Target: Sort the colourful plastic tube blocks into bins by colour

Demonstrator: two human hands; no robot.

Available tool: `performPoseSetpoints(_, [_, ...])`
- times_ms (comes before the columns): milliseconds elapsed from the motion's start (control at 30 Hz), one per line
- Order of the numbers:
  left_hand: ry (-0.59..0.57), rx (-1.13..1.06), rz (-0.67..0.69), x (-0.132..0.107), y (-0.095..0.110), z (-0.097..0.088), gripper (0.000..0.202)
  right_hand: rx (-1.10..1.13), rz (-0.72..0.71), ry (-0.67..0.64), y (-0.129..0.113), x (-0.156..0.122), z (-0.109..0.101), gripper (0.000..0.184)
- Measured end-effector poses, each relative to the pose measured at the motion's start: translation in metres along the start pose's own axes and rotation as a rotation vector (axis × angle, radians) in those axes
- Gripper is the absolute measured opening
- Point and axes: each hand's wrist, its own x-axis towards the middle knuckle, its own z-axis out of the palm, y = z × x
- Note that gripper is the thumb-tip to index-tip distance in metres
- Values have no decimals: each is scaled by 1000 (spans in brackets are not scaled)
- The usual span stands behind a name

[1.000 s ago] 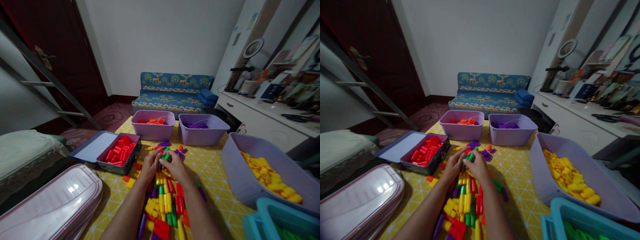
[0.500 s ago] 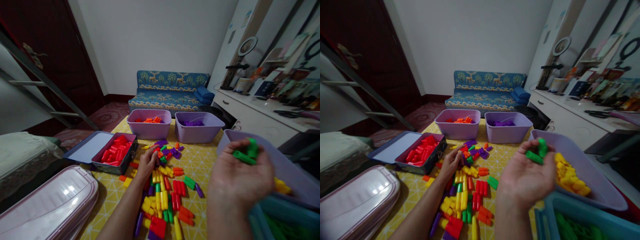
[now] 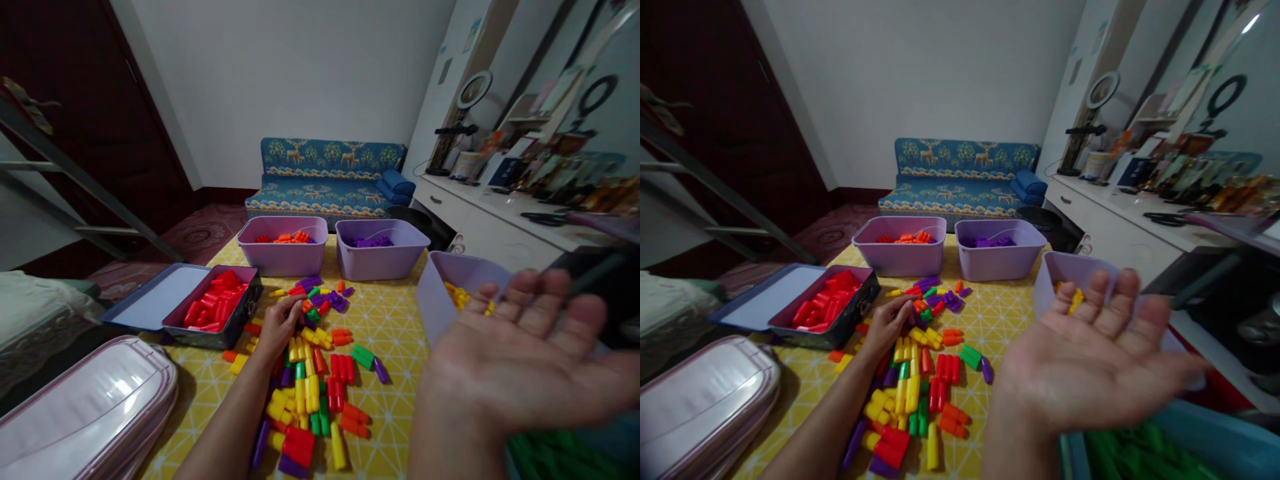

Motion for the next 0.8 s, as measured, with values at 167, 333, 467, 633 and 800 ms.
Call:
performPoseSetpoints(167, [-26, 74, 17, 2, -12, 0, 35, -86, 122, -325, 57, -25, 42, 33])
performPoseSetpoints(333, [33, 284, 137, 5, -19, 0, 29, -615, 126, -785, 146, -58, 32, 35])
performPoseSetpoints(467, [2, 511, 133, 3, -13, 1, 36, -784, 44, -930, 182, -78, 20, 52])
performPoseSetpoints(633, [-132, 525, 177, 0, -5, 1, 57, -691, 96, -1136, 180, -84, 23, 56])
performPoseSetpoints(800, [-180, 319, 162, 1, -4, -1, 62, -499, 263, -1138, 173, -84, 26, 62])
